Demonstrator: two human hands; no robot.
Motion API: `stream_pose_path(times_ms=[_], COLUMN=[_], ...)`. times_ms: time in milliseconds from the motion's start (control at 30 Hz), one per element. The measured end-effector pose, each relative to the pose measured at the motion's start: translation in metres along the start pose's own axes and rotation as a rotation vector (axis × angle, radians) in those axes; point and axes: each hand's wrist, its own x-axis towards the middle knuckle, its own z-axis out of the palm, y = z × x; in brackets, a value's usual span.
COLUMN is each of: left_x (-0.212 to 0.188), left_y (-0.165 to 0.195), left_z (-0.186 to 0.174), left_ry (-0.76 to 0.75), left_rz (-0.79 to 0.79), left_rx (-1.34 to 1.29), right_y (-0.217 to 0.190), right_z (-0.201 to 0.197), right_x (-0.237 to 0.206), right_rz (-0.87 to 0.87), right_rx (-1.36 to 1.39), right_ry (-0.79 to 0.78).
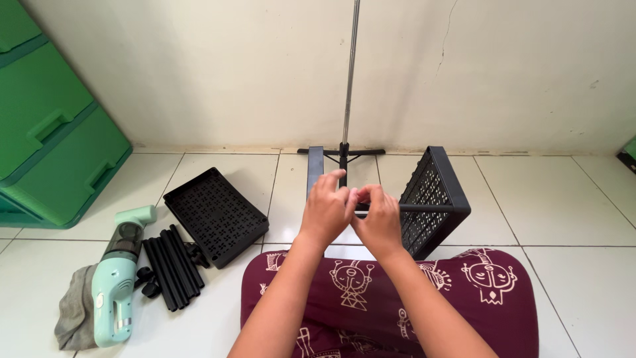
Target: The person sits on the floor and takes apart a small black metal rack, pulling a crossbar free from the frame. They then fit the bars into the side panels of the perforated plastic baskets and press the basket trays onto the frame to rebuild the rack.
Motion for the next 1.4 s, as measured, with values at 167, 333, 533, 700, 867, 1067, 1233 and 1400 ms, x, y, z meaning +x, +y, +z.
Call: stream_pose_path(times_ms=[167,333,533,700,867,1067,1233,1400], left_x=[-0.002,0.001,0.008,0.012,0.012,0.007,0.007,0.009], left_y=[0.01,0.01,0.015,0.034,0.055,0.075,0.084,0.094], left_z=[0.005,0.008,0.012,0.038,0.078,0.12,0.142,0.158], left_ry=[-0.141,-0.265,-0.395,-0.475,-0.339,-0.193,-0.116,-0.077], left_rz=[0.09,0.089,0.096,0.11,0.223,0.29,0.303,0.321], left_rx=[0.034,0.013,0.145,0.241,0.204,0.221,0.147,0.138], right_y=[0.009,0.018,0.046,0.09,0.118,0.125,0.126,0.127], right_z=[-0.012,-0.031,-0.071,-0.092,-0.091,-0.093,-0.096,-0.095], right_x=[-0.005,-0.007,-0.007,-0.008,-0.023,-0.035,-0.036,-0.037], right_rz=[0.005,-0.074,0.119,0.341,0.244,0.134,0.112,0.061], right_rx=[0.043,-0.079,-0.537,-0.59,-0.408,-0.426,-0.345,-0.392], right_ry=[0.0,-0.02,-0.004,0.006,0.022,0.038,0.031,0.047])
